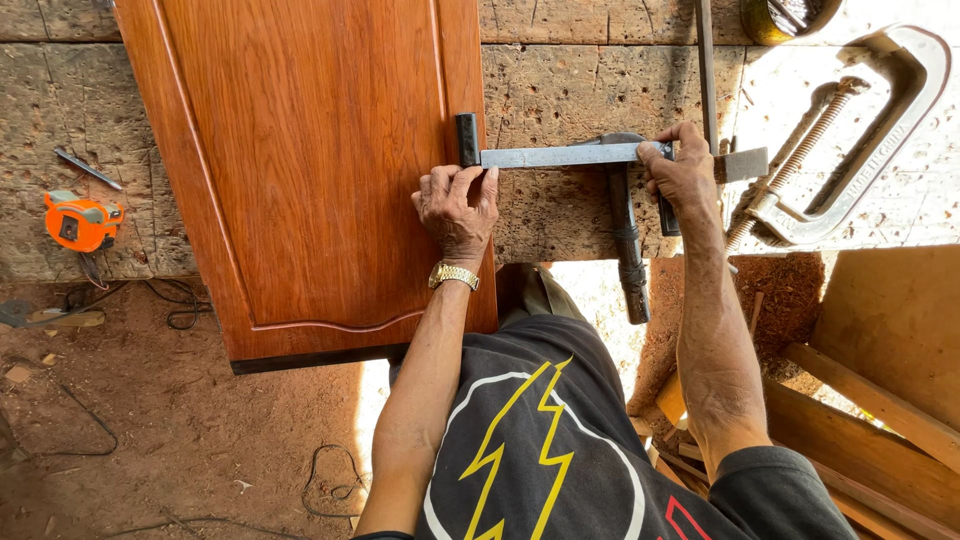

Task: The person attaches a metal hinge to a wooden cabinet door using a C-clamp to secure it in place. They then use a square ruler to measure and align the hinge on the door's edge before removing the clamp and placing the door on the workbench.

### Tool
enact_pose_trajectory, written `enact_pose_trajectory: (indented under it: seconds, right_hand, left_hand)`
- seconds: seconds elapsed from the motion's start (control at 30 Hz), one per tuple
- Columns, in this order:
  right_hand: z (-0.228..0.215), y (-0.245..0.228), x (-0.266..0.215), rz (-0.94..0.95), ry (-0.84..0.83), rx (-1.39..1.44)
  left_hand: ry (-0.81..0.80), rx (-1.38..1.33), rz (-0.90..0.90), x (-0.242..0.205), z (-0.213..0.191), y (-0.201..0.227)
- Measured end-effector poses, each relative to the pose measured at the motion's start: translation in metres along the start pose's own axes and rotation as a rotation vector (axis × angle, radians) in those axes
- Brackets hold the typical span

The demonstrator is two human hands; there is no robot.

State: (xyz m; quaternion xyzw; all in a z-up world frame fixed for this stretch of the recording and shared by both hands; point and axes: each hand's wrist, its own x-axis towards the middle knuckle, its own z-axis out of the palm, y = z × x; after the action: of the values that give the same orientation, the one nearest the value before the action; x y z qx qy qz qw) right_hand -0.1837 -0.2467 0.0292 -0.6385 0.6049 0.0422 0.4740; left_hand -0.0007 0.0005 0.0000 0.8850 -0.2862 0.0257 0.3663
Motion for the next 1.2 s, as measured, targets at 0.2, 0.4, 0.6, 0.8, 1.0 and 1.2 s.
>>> enact_pose_trajectory:
  seconds: [0.2, 0.4, 0.6, 0.8, 1.0, 1.2]
  right_hand:
    - [-0.0005, 0.0040, 0.0002, -0.002, -0.013, 0.036]
    - [-0.0006, -0.0001, 0.0003, 0.011, -0.005, 0.015]
    - [0.0004, 0.0035, 0.0004, -0.007, -0.002, 0.032]
    - [0.0014, 0.0041, 0.0021, -0.021, 0.015, -0.012]
    - [0.0005, 0.0052, 0.0014, -0.030, -0.008, 0.029]
    - [0.0013, 0.0068, 0.0033, -0.024, 0.005, 0.026]
  left_hand:
    - [0.013, 0.001, 0.000, 0.0014, -0.0007, 0.0010]
    - [0.009, -0.013, -0.007, 0.0008, -0.0002, 0.0001]
    - [0.002, 0.006, -0.004, 0.0006, -0.0002, -0.0007]
    - [0.004, -0.005, -0.013, 0.0009, -0.0008, 0.0010]
    - [0.006, -0.010, 0.000, 0.0045, -0.0047, 0.0045]
    - [0.011, -0.008, -0.029, 0.0031, -0.0011, 0.0024]
